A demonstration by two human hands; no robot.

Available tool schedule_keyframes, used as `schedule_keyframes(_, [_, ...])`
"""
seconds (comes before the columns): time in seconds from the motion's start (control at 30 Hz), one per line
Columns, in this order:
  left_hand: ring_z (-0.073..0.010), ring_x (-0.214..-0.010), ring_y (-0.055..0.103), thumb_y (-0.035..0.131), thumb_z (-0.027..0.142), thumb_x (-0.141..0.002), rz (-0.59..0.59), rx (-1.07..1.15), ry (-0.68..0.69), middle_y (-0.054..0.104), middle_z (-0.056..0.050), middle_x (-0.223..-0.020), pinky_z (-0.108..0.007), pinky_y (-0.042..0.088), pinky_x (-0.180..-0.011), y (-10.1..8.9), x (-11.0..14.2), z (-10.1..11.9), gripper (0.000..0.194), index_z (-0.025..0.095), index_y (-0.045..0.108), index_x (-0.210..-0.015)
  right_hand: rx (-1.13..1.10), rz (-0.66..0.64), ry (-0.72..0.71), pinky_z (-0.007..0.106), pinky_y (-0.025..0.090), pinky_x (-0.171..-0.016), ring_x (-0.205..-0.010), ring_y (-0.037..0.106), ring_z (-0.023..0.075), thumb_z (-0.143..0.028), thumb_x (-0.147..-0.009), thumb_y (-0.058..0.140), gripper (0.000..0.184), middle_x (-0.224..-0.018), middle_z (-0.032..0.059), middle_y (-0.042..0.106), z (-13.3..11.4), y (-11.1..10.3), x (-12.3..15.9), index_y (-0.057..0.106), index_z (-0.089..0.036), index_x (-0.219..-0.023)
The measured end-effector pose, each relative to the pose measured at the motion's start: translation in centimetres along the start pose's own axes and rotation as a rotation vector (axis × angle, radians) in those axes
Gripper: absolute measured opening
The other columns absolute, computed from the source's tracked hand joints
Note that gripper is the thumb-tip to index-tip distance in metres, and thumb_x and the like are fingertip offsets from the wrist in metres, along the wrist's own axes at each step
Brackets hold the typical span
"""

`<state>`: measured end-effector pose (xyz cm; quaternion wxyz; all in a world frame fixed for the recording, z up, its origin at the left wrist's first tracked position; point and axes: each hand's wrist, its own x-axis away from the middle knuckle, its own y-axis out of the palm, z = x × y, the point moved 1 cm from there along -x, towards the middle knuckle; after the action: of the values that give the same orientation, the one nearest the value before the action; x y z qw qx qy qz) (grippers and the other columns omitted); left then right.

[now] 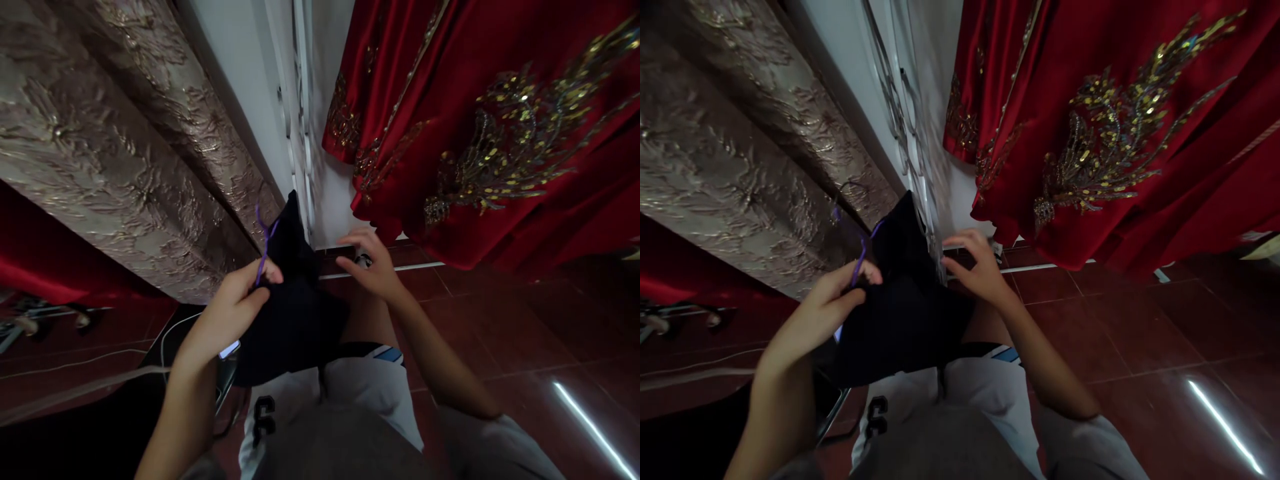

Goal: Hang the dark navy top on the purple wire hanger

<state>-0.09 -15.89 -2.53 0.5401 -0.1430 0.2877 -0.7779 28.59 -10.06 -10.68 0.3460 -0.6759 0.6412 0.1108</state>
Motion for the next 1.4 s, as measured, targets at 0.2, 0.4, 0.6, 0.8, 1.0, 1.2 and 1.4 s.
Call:
schedule_keyframes(0.2, [-0.0200, -0.068, 0.059, 0.049, 0.020, -0.088, 0.032, -0.305, 0.055, 0.064, 0.001, -0.075, -0.034, 0.046, -0.069, -4.4, 4.5, 0.9, 0.013, 0.025, 0.058, -0.081, -0.166, -0.118, 0.199, 0.043, 0.047, -0.111, -0.128, 0.058, 0.0275, -0.041, -0.083, 0.076, 0.069, -0.155, 0.0100, 0.048, 2.3, -0.6, -0.9, 0.052, -0.031, -0.148])
schedule_keyframes(0.4, [-0.0218, -0.099, 0.066, 0.065, 0.013, -0.082, 0.573, -0.204, 0.115, 0.070, -0.003, -0.106, -0.037, 0.052, -0.091, -5.6, 1.2, -1.1, 0.030, 0.021, 0.068, -0.110, -0.618, 0.106, 0.610, 0.032, 0.059, -0.072, -0.074, 0.070, 0.0179, -0.049, -0.077, 0.078, 0.031, -0.080, 0.0036, 0.073, 0.8, 0.0, -3.1, 0.071, -0.020, -0.086])
schedule_keyframes(0.6, [-0.0220, -0.105, 0.063, 0.069, 0.027, -0.092, 1.018, -0.208, 0.460, 0.064, -0.007, -0.117, -0.041, 0.053, -0.098, -2.7, -1.0, -1.6, 0.045, 0.021, 0.057, -0.135, -0.781, 0.406, 0.496, 0.035, 0.059, -0.091, -0.092, 0.072, 0.0148, -0.037, -0.080, 0.073, 0.021, -0.085, 0.0006, 0.074, -0.1, -2.2, -13.8, 0.068, -0.020, -0.091])
schedule_keyframes(0.8, [-0.0178, -0.085, 0.067, 0.055, 0.024, -0.099, 0.291, -0.297, 0.264, 0.067, -0.005, -0.109, -0.033, 0.057, -0.081, 3.0, -2.4, -2.4, 0.070, 0.034, 0.025, -0.162, -0.776, 0.506, 0.416, 0.036, 0.054, -0.102, -0.109, 0.070, 0.0144, -0.032, -0.091, 0.055, 0.018, -0.097, 0.0062, 0.075, -0.6, -4.8, -13.3, 0.067, -0.019, -0.094])
schedule_keyframes(1.0, [-0.0320, -0.121, 0.061, 0.056, 0.028, -0.099, 0.407, -0.279, 0.130, 0.051, -0.019, -0.145, -0.049, 0.052, -0.100, 7.0, -4.0, -4.3, 0.056, 0.021, 0.043, -0.153, -0.701, 0.622, 0.439, 0.043, 0.059, -0.092, -0.108, 0.070, 0.0244, -0.043, -0.078, 0.073, 0.031, -0.104, 0.0071, 0.072, 0.2, -5.4, -7.0, 0.065, -0.018, -0.095])
schedule_keyframes(1.2, [-0.0132, -0.076, 0.058, 0.062, 0.024, -0.098, 0.673, 0.191, 0.129, 0.062, -0.002, -0.089, -0.025, 0.050, -0.073, 10.6, -1.8, -4.4, 0.013, 0.023, 0.071, -0.107, -0.126, 0.915, 0.125, 0.041, 0.041, -0.115, -0.126, 0.057, 0.0192, -0.029, -0.078, 0.075, 0.046, -0.131, 0.0054, 0.058, -1.0, -2.7, -2.3, 0.058, -0.023, -0.120])
schedule_keyframes(1.4, [-0.0073, -0.061, 0.044, 0.070, 0.017, -0.091, 0.734, 0.639, 0.186, 0.046, 0.004, -0.077, -0.017, 0.040, -0.056, 14.1, -1.0, -1.8, 0.037, 0.026, 0.061, -0.126, -0.241, 0.362, 0.549, 0.028, 0.047, -0.070, -0.073, 0.057, 0.0148, -0.047, -0.089, 0.066, 0.028, -0.078, 0.0004, 0.059, -3.5, 6.8, 6.6, 0.057, -0.020, -0.085])
